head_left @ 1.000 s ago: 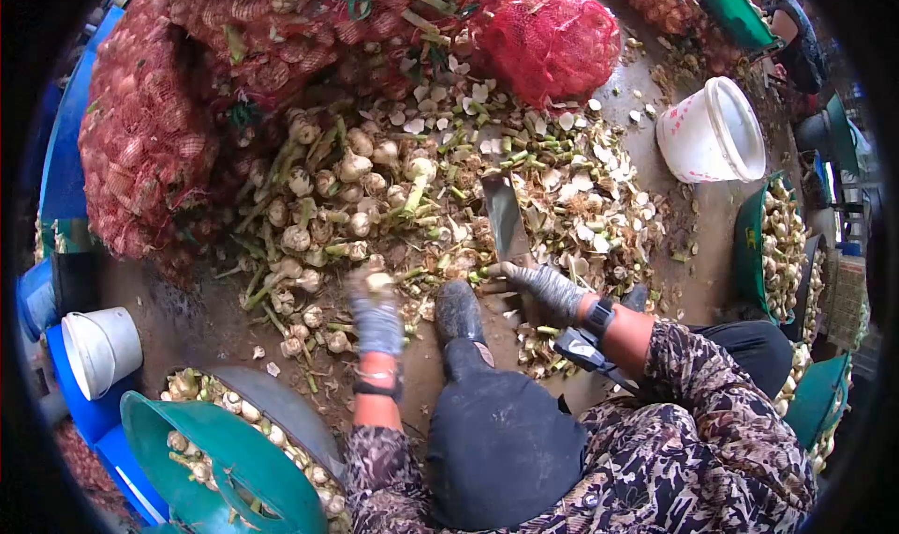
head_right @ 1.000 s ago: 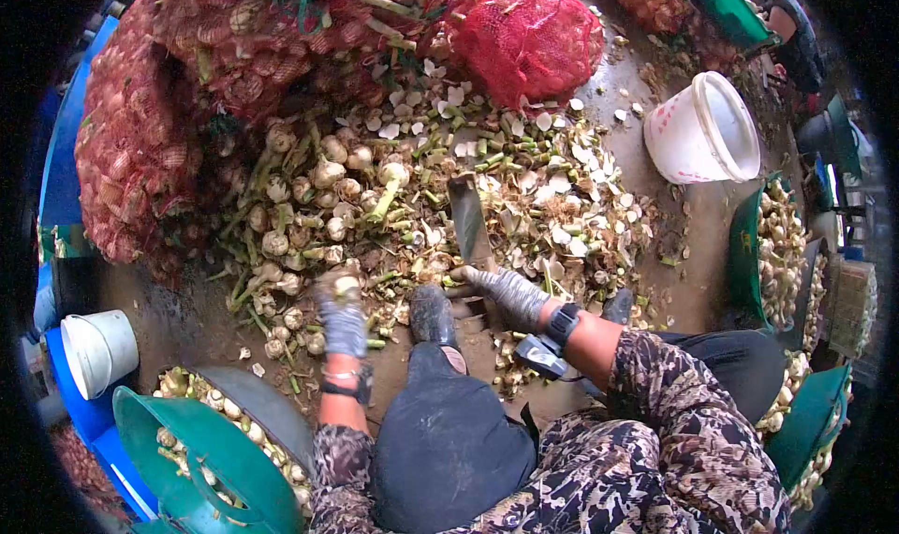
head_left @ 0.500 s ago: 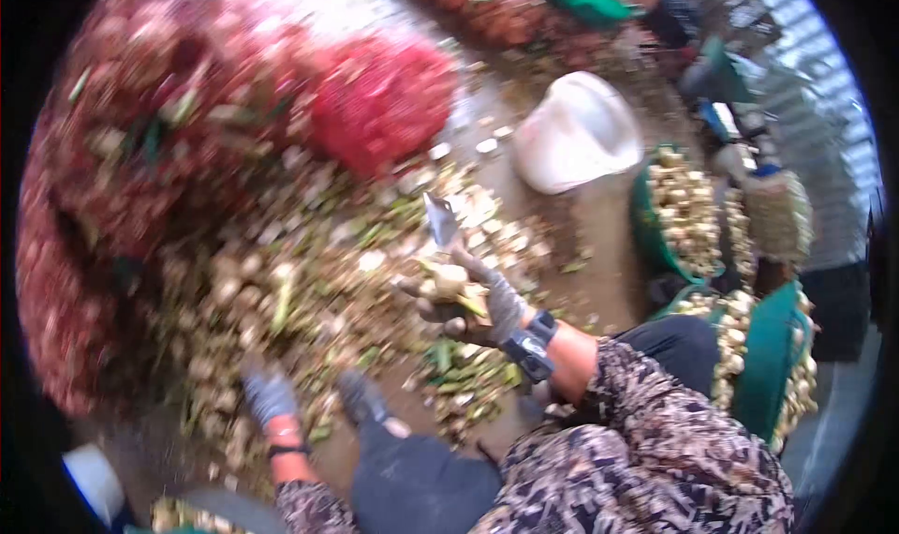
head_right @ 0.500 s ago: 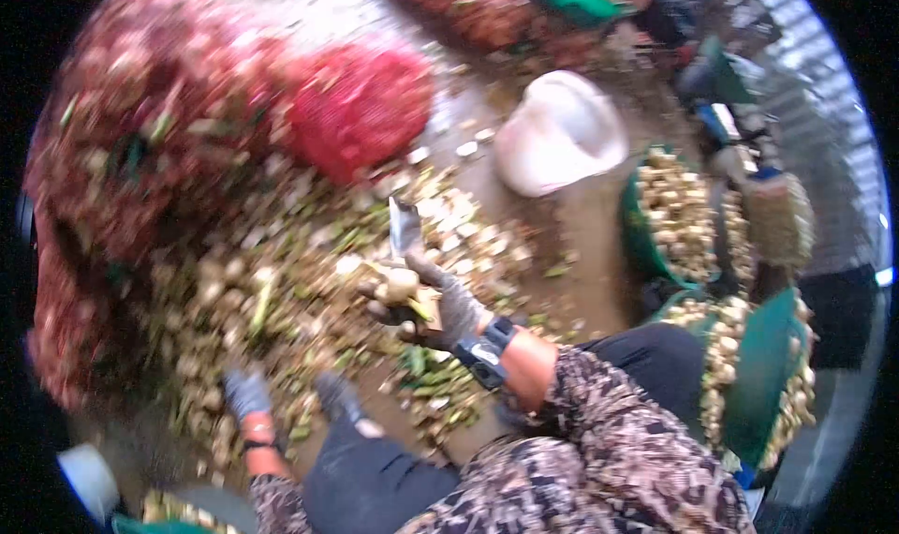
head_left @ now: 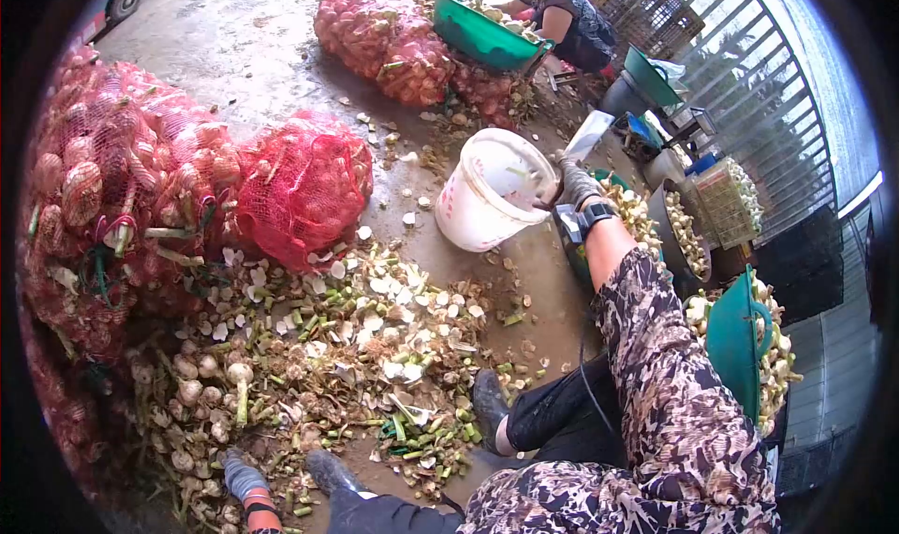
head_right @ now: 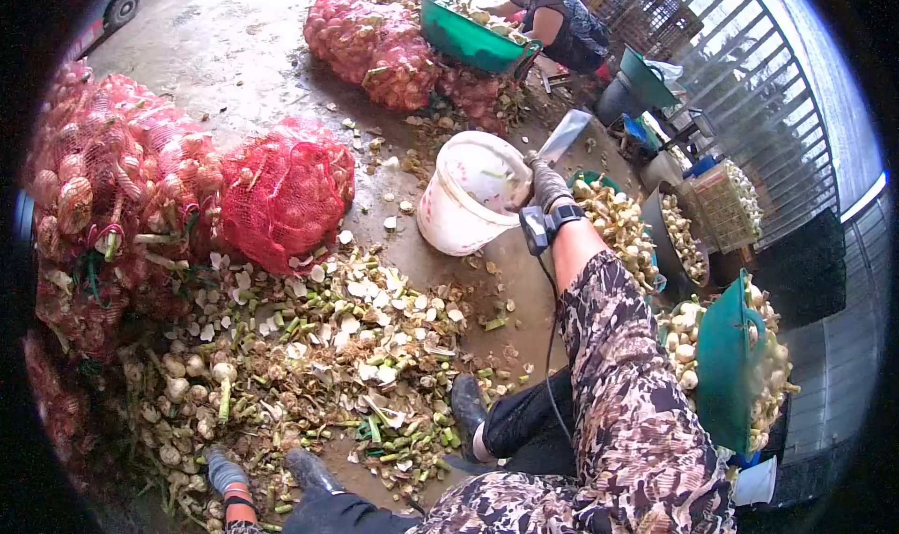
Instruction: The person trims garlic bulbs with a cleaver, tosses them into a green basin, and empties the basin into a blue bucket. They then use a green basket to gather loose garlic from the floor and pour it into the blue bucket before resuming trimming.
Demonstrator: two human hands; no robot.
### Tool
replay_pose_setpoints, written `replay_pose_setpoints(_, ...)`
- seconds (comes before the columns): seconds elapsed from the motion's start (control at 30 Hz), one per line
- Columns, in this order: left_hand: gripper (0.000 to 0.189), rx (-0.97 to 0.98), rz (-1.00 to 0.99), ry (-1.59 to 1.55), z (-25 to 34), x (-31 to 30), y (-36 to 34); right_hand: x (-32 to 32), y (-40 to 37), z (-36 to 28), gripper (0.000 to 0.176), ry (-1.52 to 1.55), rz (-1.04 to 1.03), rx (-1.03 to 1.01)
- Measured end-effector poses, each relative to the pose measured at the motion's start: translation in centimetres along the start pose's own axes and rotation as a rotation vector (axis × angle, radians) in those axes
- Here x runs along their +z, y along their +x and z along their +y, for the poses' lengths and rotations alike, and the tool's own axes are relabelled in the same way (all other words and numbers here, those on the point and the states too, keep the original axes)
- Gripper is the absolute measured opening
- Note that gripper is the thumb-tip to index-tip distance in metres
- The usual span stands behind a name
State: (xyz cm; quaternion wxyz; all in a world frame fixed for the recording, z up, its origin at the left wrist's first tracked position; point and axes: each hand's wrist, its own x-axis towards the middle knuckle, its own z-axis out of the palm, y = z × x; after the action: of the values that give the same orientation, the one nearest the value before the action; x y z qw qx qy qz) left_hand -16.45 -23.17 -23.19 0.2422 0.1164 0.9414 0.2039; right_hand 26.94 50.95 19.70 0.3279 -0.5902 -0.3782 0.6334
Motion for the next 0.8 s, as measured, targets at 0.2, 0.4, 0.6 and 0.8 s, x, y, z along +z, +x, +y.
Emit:
replay_pose_setpoints(0.2, 0.062, 0.154, 0.131, -0.12, 10.4, -4.2, -6.8, 7.3, -4.7, 8.4, 0.055, -0.265, -0.199, -0.036)
replay_pose_setpoints(0.4, 0.054, 0.578, -0.148, -0.871, 31.4, -10.1, -14.5, 19.3, -19.3, 24.2, 0.063, -0.003, -0.855, 0.586)
replay_pose_setpoints(0.6, 0.062, 0.942, -0.091, -0.532, 35.1, -13.1, -15.7, 22.0, -20.5, 24.5, 0.037, 0.723, -1.048, 1.051)
replay_pose_setpoints(0.8, 0.037, 0.162, -0.004, -0.258, 18.1, -9.5, -19.9, 11.4, -6.3, 7.8, 0.042, 0.184, -0.753, -0.149)
